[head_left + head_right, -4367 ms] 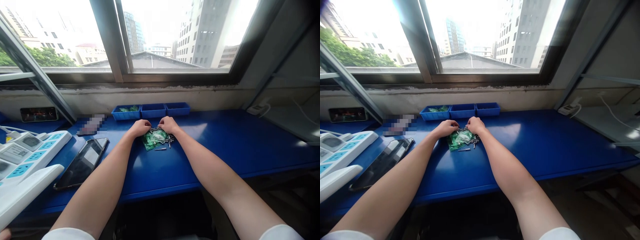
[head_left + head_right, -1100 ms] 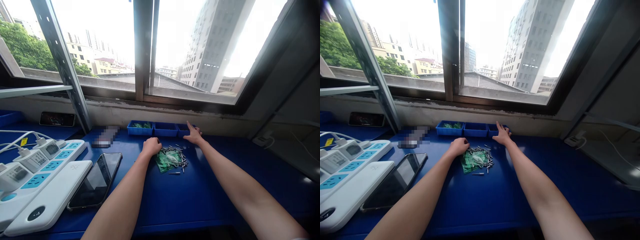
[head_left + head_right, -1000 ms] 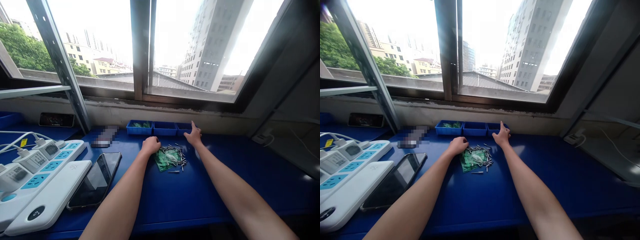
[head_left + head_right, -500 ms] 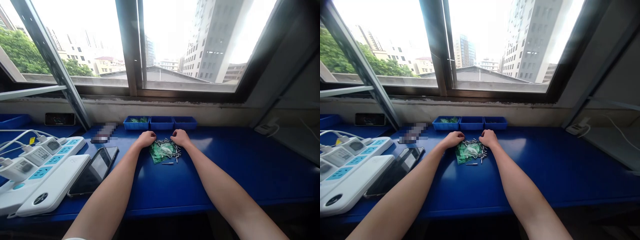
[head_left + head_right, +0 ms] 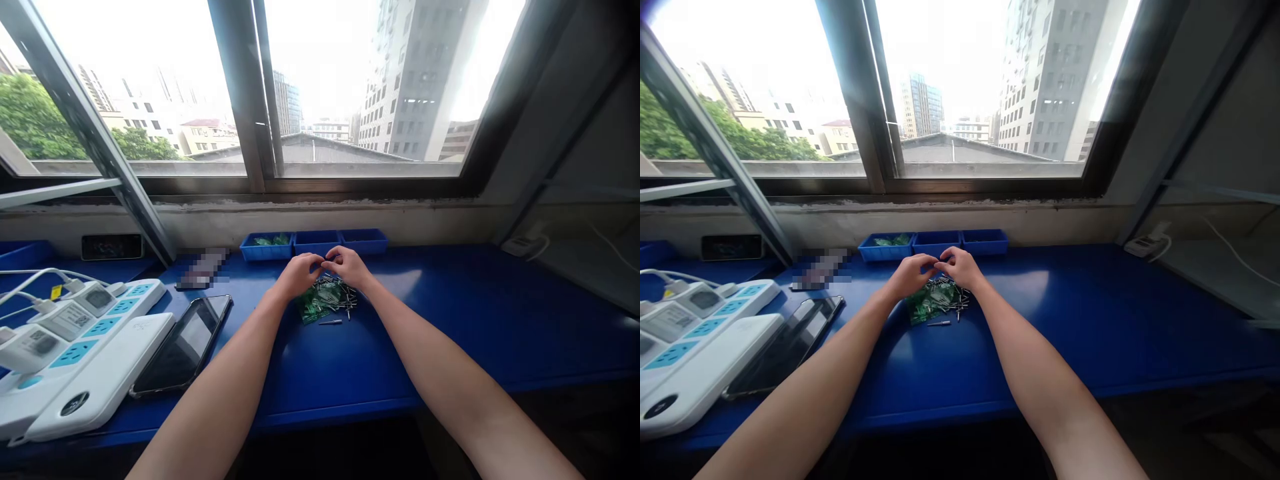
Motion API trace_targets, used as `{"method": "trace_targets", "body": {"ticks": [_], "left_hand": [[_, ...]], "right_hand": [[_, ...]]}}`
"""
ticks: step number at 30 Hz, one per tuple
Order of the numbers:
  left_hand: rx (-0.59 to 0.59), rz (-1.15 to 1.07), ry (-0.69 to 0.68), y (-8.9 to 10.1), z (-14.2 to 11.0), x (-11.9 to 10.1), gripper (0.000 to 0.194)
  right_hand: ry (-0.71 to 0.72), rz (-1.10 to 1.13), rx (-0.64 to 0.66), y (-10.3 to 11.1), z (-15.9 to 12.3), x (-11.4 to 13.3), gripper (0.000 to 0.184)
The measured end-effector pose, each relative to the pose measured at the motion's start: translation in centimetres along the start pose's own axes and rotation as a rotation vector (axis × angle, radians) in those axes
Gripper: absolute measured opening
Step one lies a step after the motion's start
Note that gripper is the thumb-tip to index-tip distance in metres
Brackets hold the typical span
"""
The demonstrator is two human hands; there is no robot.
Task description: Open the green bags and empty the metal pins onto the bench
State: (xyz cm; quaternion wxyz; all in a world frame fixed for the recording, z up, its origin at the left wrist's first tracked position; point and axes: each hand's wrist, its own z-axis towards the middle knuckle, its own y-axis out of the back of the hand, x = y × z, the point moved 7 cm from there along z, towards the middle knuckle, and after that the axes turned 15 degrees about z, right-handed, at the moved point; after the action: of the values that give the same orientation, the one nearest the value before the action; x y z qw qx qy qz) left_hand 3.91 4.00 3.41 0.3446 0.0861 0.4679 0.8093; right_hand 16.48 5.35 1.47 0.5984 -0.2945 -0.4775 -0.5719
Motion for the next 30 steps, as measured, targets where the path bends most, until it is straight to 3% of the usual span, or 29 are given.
{"method": "trace_targets", "body": {"ticks": [4,11,15,18,25,30], "left_hand": [[-0.006,0.039,-0.050,-0.1,0.2,-0.7,0.022],[0.007,0.110,0.053,-0.5,0.1,1.2,0.026],[0.007,0.087,0.069,-0.5,0.0,1.2,0.027],[-0.034,0.056,0.068,-0.2,0.0,1.1,0.025],[-0.046,0.050,0.107,-0.1,0.2,1.8,0.022],[-0.044,0.050,0.129,-0.3,0.1,2.1,0.022]], "right_hand": [[-0.060,0.138,-0.048,-0.2,0.1,-0.5,0.044],[0.049,0.116,-0.063,0.2,0.0,0.1,0.023],[0.041,0.016,-0.098,0.4,-0.1,-0.2,0.015],[0.043,-0.031,-0.112,0.4,0.0,-0.3,0.016],[0.101,0.113,-0.115,0.5,-0.2,0.9,0.022],[0.030,0.156,-0.079,0.6,-0.3,0.7,0.023]]}}
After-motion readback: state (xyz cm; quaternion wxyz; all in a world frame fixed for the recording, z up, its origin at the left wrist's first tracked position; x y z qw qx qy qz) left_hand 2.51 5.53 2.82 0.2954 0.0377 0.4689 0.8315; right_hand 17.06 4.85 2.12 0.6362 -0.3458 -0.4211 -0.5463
